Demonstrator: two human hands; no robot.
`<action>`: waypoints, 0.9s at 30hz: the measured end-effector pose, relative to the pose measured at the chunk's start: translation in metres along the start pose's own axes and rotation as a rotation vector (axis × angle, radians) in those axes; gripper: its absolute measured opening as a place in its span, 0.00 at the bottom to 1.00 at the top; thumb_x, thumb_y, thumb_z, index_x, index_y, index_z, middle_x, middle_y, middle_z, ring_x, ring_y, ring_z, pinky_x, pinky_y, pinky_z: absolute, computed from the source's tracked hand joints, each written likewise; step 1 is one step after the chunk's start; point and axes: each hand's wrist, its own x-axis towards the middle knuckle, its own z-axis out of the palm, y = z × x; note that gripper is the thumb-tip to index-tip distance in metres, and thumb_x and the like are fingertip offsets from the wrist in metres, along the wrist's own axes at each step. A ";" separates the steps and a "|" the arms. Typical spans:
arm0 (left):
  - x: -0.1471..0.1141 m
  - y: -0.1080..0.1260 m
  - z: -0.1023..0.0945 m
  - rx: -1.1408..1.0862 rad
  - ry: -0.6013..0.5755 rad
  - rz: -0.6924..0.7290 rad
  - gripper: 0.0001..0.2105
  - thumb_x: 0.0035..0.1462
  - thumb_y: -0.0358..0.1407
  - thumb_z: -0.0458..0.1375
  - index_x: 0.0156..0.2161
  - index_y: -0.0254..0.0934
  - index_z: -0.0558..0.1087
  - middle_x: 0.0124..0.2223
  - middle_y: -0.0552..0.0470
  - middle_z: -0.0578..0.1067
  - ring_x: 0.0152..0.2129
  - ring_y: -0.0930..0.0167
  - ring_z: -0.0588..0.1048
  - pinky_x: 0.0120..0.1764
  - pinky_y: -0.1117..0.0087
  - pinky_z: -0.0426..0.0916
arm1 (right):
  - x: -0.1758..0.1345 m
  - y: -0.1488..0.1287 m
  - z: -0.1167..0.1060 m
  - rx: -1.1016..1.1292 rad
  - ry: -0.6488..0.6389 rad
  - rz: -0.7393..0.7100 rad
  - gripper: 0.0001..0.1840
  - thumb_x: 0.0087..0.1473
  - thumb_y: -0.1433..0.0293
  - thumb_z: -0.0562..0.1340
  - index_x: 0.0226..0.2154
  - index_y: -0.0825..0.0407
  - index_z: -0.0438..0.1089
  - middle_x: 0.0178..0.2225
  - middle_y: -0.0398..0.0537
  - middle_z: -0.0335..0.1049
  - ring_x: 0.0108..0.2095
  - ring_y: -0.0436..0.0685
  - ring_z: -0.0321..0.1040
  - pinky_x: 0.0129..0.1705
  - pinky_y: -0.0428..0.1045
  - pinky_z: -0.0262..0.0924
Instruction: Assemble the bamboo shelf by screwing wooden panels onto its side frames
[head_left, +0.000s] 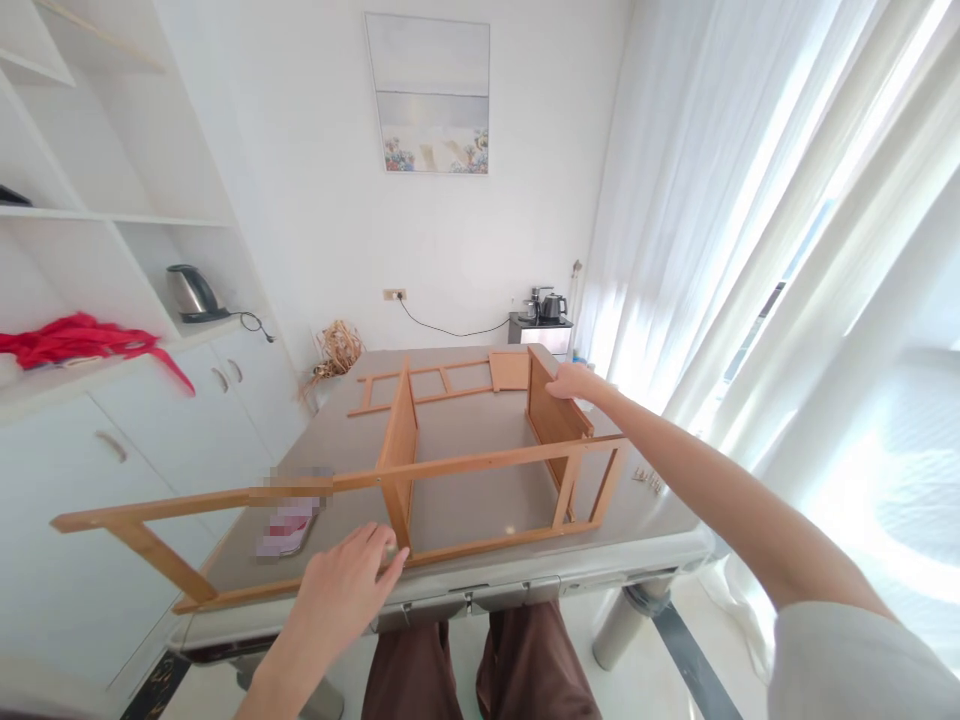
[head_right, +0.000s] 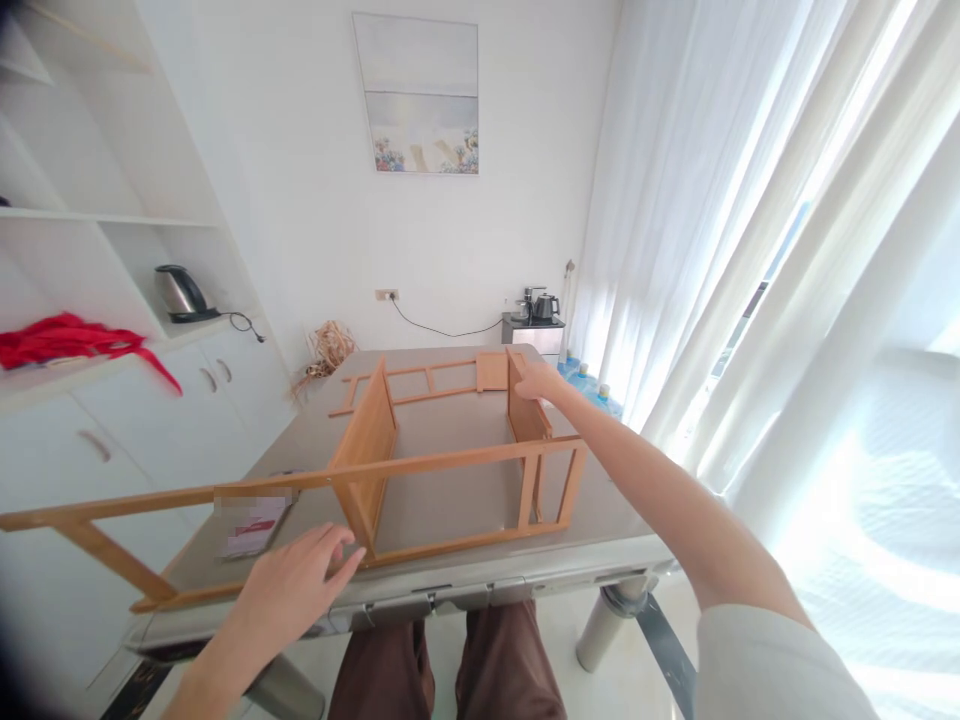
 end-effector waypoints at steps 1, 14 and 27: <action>0.002 0.002 -0.006 0.002 0.010 -0.029 0.14 0.68 0.45 0.45 0.36 0.41 0.68 0.36 0.52 0.75 0.32 0.69 0.75 0.28 0.70 0.57 | -0.003 -0.004 -0.001 0.007 -0.028 0.013 0.20 0.62 0.61 0.62 0.52 0.55 0.67 0.52 0.53 0.68 0.47 0.58 0.70 0.48 0.57 0.68; 0.015 0.001 -0.018 0.003 0.094 -0.130 0.17 0.69 0.47 0.41 0.35 0.39 0.64 0.31 0.53 0.75 0.27 0.68 0.76 0.26 0.72 0.53 | -0.038 -0.024 -0.007 0.123 -0.158 0.030 0.19 0.63 0.61 0.62 0.53 0.54 0.67 0.52 0.52 0.68 0.47 0.58 0.70 0.48 0.57 0.68; 0.059 0.129 -0.102 -0.281 0.313 0.639 0.13 0.66 0.48 0.51 0.41 0.40 0.67 0.41 0.51 0.74 0.40 0.68 0.73 0.41 0.67 0.67 | -0.042 -0.030 -0.004 0.121 -0.155 0.036 0.19 0.63 0.61 0.61 0.53 0.53 0.67 0.52 0.52 0.68 0.47 0.58 0.70 0.48 0.57 0.68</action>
